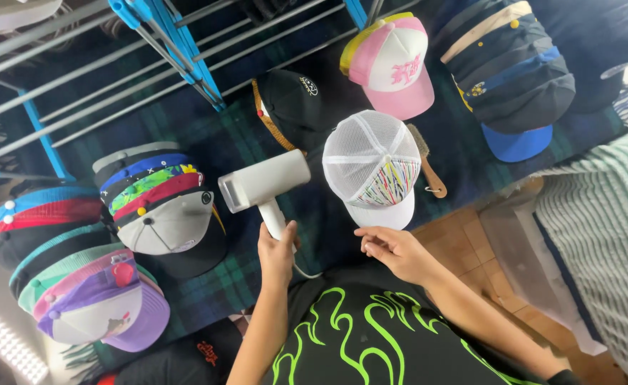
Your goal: Cleaning and steaming baseball caps using a brush and a handheld steamer
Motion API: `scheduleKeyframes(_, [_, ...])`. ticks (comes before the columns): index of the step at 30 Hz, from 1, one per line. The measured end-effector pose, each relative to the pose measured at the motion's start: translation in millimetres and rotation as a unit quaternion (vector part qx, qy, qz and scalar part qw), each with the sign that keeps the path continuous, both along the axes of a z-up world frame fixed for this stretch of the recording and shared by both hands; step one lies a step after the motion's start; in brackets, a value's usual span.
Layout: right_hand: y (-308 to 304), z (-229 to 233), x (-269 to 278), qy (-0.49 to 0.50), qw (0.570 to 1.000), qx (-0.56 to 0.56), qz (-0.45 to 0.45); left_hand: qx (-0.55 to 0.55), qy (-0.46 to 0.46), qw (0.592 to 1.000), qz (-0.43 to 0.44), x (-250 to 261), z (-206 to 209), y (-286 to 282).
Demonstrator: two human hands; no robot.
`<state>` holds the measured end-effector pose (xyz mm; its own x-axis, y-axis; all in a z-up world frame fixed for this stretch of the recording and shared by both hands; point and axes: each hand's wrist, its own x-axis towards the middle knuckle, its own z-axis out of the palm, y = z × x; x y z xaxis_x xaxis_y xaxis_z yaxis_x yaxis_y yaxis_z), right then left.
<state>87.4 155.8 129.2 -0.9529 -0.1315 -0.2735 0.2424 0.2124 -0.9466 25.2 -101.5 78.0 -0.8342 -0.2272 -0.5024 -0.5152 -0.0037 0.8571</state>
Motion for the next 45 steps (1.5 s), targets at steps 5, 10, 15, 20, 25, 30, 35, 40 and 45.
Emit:
scheduleKeyframes(5, [-24,48,-14,0.066,0.996,-0.056,-0.035,-0.149,0.195,0.965,-0.097,12,40,23])
scheduleKeyframes(10, [-34,38,-9,0.091,0.991,-0.074,-0.070,-0.111,0.383,0.891,-0.218,25,62,66])
scheduleKeyframes(15, [-1,36,5,0.090,0.985,-0.006,-0.150,-0.036,0.559,0.760,-0.330,26,87,71])
scheduleKeyframes(20, [46,40,25,0.096,0.972,0.047,-0.212,-0.108,0.535,0.789,-0.282,6,37,64])
scheduleKeyframes(25, [40,51,14,0.227,0.931,0.231,-0.170,-0.245,0.513,0.803,-0.181,-27,32,78])
scheduleKeyframes(30, [52,65,-17,0.092,0.938,0.303,-0.143,-0.288,0.476,0.802,-0.217,-44,40,91])
scheduleKeyframes(35, [41,64,0,0.019,0.950,0.282,-0.131,-0.301,0.438,0.811,-0.243,-37,37,92])
scheduleKeyframes(40, [47,62,-2,0.007,0.950,0.211,-0.230,-0.345,0.412,0.797,-0.276,-39,16,89])
scheduleKeyframes(45, [63,34,8,0.069,0.933,0.319,-0.149,-0.366,0.416,0.779,-0.293,-43,14,86])
